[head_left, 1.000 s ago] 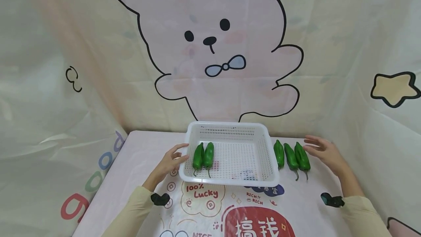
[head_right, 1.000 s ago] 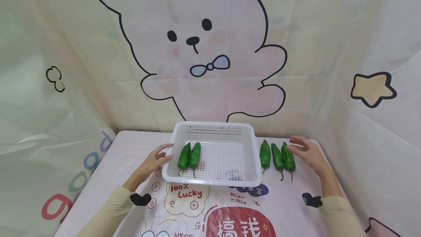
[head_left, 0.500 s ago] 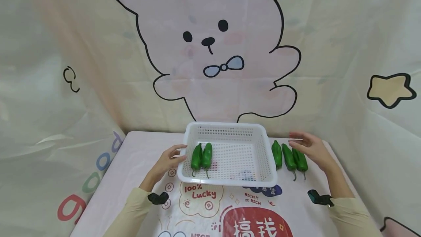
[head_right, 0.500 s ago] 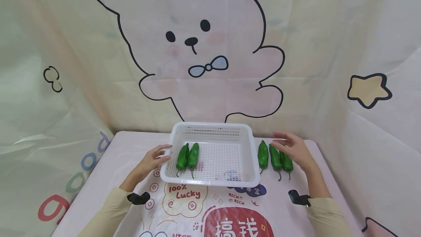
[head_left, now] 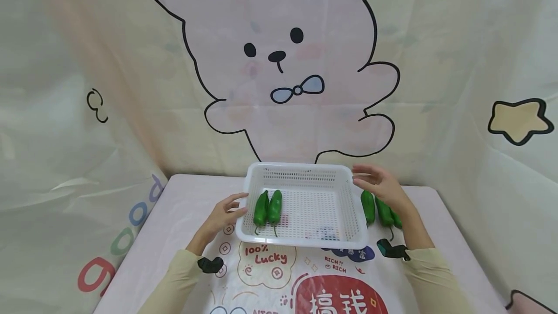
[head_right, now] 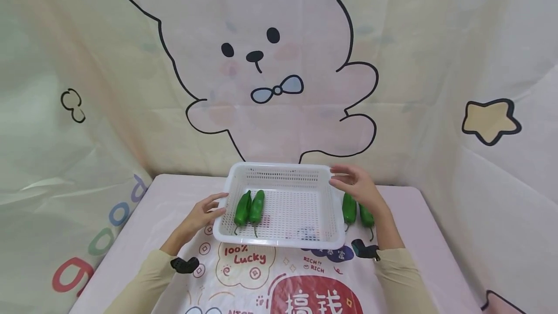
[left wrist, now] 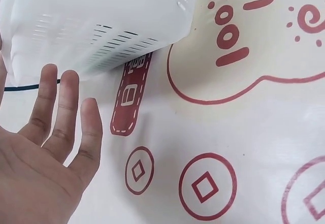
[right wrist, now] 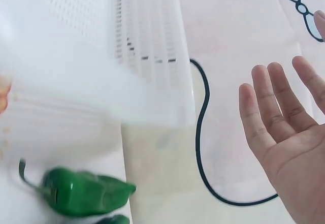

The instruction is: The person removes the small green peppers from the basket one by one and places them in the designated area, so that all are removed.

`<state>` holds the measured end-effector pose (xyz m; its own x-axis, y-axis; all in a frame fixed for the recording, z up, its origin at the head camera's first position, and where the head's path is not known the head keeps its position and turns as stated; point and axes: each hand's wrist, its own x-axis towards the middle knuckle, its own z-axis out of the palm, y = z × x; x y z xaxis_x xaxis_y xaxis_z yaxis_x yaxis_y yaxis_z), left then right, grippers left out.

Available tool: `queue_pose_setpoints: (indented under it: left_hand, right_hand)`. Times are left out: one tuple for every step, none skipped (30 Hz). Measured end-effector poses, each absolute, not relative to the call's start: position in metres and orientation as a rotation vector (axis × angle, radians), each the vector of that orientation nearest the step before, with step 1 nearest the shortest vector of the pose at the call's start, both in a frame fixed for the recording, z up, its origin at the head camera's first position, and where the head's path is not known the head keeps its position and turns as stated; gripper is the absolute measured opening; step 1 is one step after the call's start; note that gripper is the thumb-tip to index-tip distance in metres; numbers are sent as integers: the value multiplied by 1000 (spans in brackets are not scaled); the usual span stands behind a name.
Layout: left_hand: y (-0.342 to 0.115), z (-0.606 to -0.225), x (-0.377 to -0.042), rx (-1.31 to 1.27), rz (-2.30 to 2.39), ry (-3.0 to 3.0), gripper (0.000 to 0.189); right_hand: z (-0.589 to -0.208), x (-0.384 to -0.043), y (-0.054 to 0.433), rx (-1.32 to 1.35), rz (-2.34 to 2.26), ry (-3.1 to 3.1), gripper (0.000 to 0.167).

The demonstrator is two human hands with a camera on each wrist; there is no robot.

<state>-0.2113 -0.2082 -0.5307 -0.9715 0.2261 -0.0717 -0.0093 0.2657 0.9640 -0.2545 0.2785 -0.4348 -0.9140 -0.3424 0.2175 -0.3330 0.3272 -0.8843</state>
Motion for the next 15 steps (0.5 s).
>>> queue_pose_setpoints:
  left_hand:
    - [-208, -531, -211, 197, 1785, 2329, 54]
    - [-208, -532, -212, 198, 1788, 2324, 54]
    - [-208, -532, -212, 197, 1794, 2318, 54]
    - [-208, -532, -212, 201, 1800, 2314, 54]
    - [-208, -532, -212, 204, 1807, 2307, 55]
    - [-208, -532, -212, 198, 1813, 2299, 55]
    - [-208, -532, -212, 202, 1814, 2302, 55]
    - [-208, -532, -212, 205, 1812, 2304, 56]
    - [-208, -532, -211, 204, 1809, 2307, 56]
    - [-208, -531, -211, 205, 1807, 2309, 56]
    - [-207, -531, -211, 202, 1805, 2309, 56]
    - [-207, -531, -210, 200, 1807, 2306, 56]
    - [-207, -530, -210, 197, 1807, 2305, 56]
    - [-207, -529, -210, 191, 1805, 2304, 56]
    - [-206, -529, -209, 186, 1806, 2303, 56]
  right_hand:
    - [-434, -256, 274, -663, -1710, 2535, 48]
    - [-433, -258, 268, -677, -1718, 2526, 48]
    - [-432, -260, 263, -696, -1729, 2511, 48]
    - [-431, -261, 259, -707, -1746, 2489, 48]
    - [-431, -262, 254, -721, -1759, 2471, 48]
    - [-430, -263, 250, -732, -1769, 2456, 48]
    - [-429, -264, 245, -737, -1772, 2450, 48]
    - [-429, -265, 241, -745, -1779, 2443, 48]
    - [-429, -267, 237, -748, -1785, 2436, 48]
    - [-429, -268, 233, -751, -1789, 2429, 48]
    - [-430, -269, 229, -767, -1788, 2426, 49]
    - [-431, -270, 225, -775, -1792, 2420, 48]
    - [-431, -271, 222, -783, -1796, 2413, 48]
    - [-433, -272, 218, -794, -1795, 2408, 49]
    - [-434, -273, 215, -799, -1792, 2406, 49]
